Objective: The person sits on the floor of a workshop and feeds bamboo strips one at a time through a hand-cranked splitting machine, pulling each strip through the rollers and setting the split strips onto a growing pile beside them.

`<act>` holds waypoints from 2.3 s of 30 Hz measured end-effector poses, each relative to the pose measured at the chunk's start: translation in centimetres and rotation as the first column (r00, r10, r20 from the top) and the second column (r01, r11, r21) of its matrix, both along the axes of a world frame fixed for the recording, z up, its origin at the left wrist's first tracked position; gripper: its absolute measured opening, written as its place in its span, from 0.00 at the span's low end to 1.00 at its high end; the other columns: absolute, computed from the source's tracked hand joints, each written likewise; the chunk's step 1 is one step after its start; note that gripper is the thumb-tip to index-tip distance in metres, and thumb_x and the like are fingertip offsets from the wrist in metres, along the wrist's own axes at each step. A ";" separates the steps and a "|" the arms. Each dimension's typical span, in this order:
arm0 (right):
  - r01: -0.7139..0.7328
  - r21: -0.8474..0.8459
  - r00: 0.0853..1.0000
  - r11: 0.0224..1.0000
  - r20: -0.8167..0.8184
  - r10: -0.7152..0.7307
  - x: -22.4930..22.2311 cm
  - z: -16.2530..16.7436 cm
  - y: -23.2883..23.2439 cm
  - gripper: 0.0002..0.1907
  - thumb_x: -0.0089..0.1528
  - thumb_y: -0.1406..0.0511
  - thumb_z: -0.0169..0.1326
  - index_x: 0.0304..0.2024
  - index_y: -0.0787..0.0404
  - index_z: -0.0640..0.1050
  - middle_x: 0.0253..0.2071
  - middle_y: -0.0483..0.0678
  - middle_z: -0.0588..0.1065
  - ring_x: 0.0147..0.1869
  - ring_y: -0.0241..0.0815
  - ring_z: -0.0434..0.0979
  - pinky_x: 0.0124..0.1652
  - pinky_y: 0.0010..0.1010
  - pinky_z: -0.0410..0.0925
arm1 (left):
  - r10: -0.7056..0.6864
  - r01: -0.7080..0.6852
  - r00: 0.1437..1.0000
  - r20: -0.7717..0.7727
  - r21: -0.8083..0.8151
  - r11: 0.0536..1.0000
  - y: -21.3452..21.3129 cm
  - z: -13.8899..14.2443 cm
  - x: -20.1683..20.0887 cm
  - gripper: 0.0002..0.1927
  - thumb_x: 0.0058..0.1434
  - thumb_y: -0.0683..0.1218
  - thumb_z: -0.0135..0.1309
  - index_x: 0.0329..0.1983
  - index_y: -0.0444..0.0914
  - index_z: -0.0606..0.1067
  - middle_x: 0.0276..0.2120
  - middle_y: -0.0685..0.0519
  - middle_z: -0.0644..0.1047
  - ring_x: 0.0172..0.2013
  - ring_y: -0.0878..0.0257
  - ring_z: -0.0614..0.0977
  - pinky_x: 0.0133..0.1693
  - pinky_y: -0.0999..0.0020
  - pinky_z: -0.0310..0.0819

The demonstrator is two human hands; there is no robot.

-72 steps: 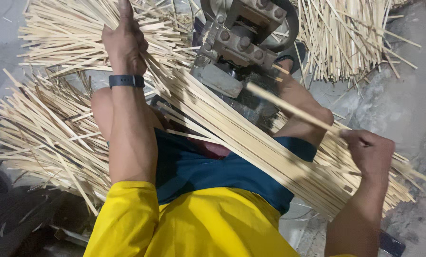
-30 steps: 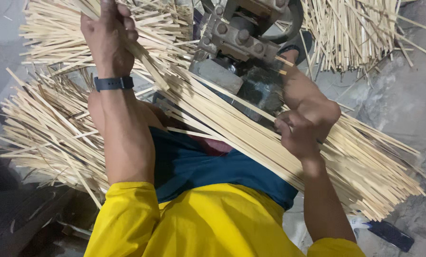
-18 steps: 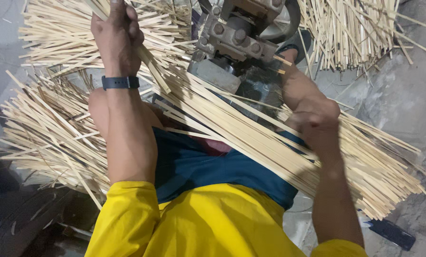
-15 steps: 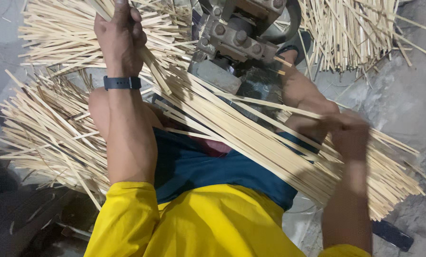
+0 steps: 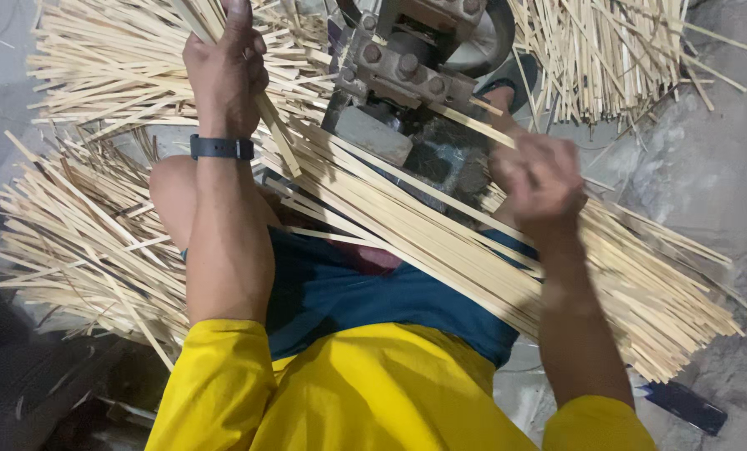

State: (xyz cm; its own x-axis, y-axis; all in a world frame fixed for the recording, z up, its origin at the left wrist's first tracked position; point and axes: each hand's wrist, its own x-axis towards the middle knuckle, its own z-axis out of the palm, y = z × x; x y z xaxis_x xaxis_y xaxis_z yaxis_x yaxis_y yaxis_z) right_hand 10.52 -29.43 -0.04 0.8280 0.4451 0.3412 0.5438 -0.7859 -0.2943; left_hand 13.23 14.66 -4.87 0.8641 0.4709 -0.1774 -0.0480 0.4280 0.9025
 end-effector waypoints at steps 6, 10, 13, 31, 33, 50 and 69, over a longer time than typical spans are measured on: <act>-0.141 0.101 0.971 0.985 -0.178 0.157 -3.5 -0.3 4.6 0.09 0.64 0.65 0.62 0.45 0.62 0.83 0.44 0.49 0.80 0.49 0.46 0.81 0.46 0.41 0.74 | -0.009 0.008 1.000 -0.014 -0.030 1.000 0.0 -0.1 0.2 0.16 0.68 0.53 0.65 0.41 0.39 0.72 0.25 0.54 0.75 0.19 0.71 0.69 0.20 0.74 0.58; 0.009 0.094 0.851 0.996 -0.523 0.042 -3.4 -3.5 2.0 0.09 0.67 0.61 0.60 0.43 0.60 0.83 0.34 0.48 0.80 0.34 0.44 0.79 0.34 0.34 0.72 | -0.031 0.032 0.999 0.028 -0.045 0.998 -0.1 0.1 0.1 0.16 0.69 0.52 0.65 0.41 0.39 0.71 0.25 0.55 0.73 0.19 0.71 0.68 0.20 0.75 0.56; -0.130 -0.048 0.984 0.990 -0.128 0.123 -2.6 -4.0 -3.0 0.08 0.67 0.64 0.60 0.34 0.57 0.86 0.29 0.48 0.79 0.32 0.43 0.79 0.34 0.36 0.71 | -0.009 0.009 1.000 0.000 -0.069 0.998 -0.1 0.2 0.2 0.15 0.68 0.51 0.65 0.41 0.39 0.72 0.25 0.54 0.74 0.18 0.71 0.68 0.19 0.75 0.56; 0.525 0.151 0.738 0.837 -0.570 -0.360 -1.6 2.6 -13.4 0.05 0.69 0.68 0.67 0.40 0.64 0.84 0.28 0.47 0.76 0.31 0.30 0.72 0.33 0.24 0.63 | -0.016 0.018 0.999 0.033 -0.038 0.999 -0.4 0.8 -0.1 0.14 0.68 0.51 0.65 0.46 0.39 0.74 0.24 0.55 0.74 0.18 0.71 0.69 0.19 0.76 0.59; 0.515 0.197 0.767 0.834 -0.540 -0.346 -2.6 3.9 -12.6 0.02 0.68 0.69 0.63 0.40 0.63 0.84 0.33 0.45 0.79 0.35 0.30 0.74 0.33 0.23 0.65 | -0.043 0.044 0.996 0.074 -0.010 0.999 -0.7 2.4 -0.7 0.14 0.70 0.52 0.64 0.45 0.38 0.75 0.26 0.53 0.76 0.19 0.70 0.70 0.20 0.75 0.60; -0.259 0.486 0.818 0.835 -0.349 0.457 1.4 18.0 13.0 0.13 0.71 0.60 0.61 0.44 0.65 0.81 0.34 0.48 0.78 0.34 0.37 0.74 0.35 0.26 0.66 | -0.536 0.534 0.844 -0.030 0.141 0.834 -6.5 18.4 -13.0 0.13 0.73 0.48 0.54 0.51 0.34 0.77 0.25 0.55 0.74 0.20 0.72 0.68 0.21 0.76 0.59; -0.040 -0.032 0.740 0.999 -0.673 0.008 -6.4 0.5 3.6 0.17 0.61 0.59 0.61 0.45 0.65 0.80 0.26 0.53 0.75 0.30 0.43 0.73 0.34 0.36 0.69 | 0.089 -0.074 0.995 0.035 -0.297 0.952 5.5 11.1 -24.2 0.10 0.70 0.47 0.54 0.48 0.35 0.74 0.28 0.53 0.74 0.24 0.66 0.74 0.22 0.73 0.67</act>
